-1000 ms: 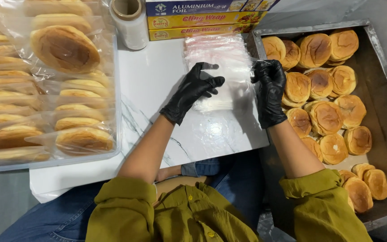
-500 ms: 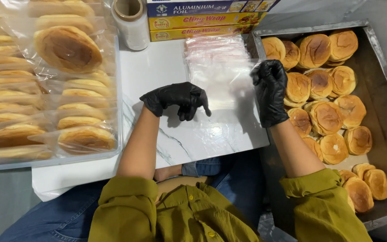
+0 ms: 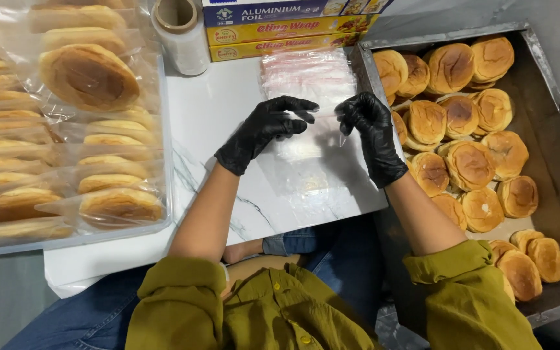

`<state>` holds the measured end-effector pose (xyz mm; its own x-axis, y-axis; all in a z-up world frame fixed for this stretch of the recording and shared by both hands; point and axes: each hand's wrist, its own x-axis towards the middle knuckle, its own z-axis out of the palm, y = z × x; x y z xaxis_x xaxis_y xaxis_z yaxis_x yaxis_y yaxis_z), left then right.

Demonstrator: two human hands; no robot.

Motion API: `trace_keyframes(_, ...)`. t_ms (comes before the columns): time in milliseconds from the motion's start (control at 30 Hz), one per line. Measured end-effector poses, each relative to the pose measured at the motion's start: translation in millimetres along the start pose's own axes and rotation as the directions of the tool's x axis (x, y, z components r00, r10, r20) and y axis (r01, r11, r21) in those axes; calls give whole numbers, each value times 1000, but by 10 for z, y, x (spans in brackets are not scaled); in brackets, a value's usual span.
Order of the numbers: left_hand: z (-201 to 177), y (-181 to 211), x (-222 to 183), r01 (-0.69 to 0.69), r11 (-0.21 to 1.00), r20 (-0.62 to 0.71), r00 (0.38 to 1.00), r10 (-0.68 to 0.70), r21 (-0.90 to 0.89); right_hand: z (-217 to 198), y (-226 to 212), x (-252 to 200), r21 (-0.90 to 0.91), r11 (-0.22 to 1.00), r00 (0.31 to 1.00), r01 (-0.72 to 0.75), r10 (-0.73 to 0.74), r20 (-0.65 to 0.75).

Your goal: The person picks up individual buns from a metal tray and places them into plastic bags on a marble-patterned table.

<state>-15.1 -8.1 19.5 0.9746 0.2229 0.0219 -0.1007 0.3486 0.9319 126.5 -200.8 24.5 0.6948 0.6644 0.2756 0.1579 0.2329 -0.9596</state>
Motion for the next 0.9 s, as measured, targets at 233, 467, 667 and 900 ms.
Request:
trace_keyframes(233, 10, -40, -24, -51, 998, -82, 995, 47, -48, -41, 86, 34, -28, 999, 1000, 29, -29, 10)
trace_keyframes(467, -107, -257, 66, -136, 990, -81, 987, 138, 28, -10, 29, 14, -39, 999, 999, 25, -26, -26)
trace_keyframes(667, -371, -571, 138, -54, 998, -19, 998, 54, 25, -65, 149, 39, -6, 999, 997, 47, -47, -62)
trace_keyframes(900, 40, 41, -98, -24, 1000, -32, 999, 23, -19, -36, 137, 32, 57, 996, 988, 72, -63, -144)
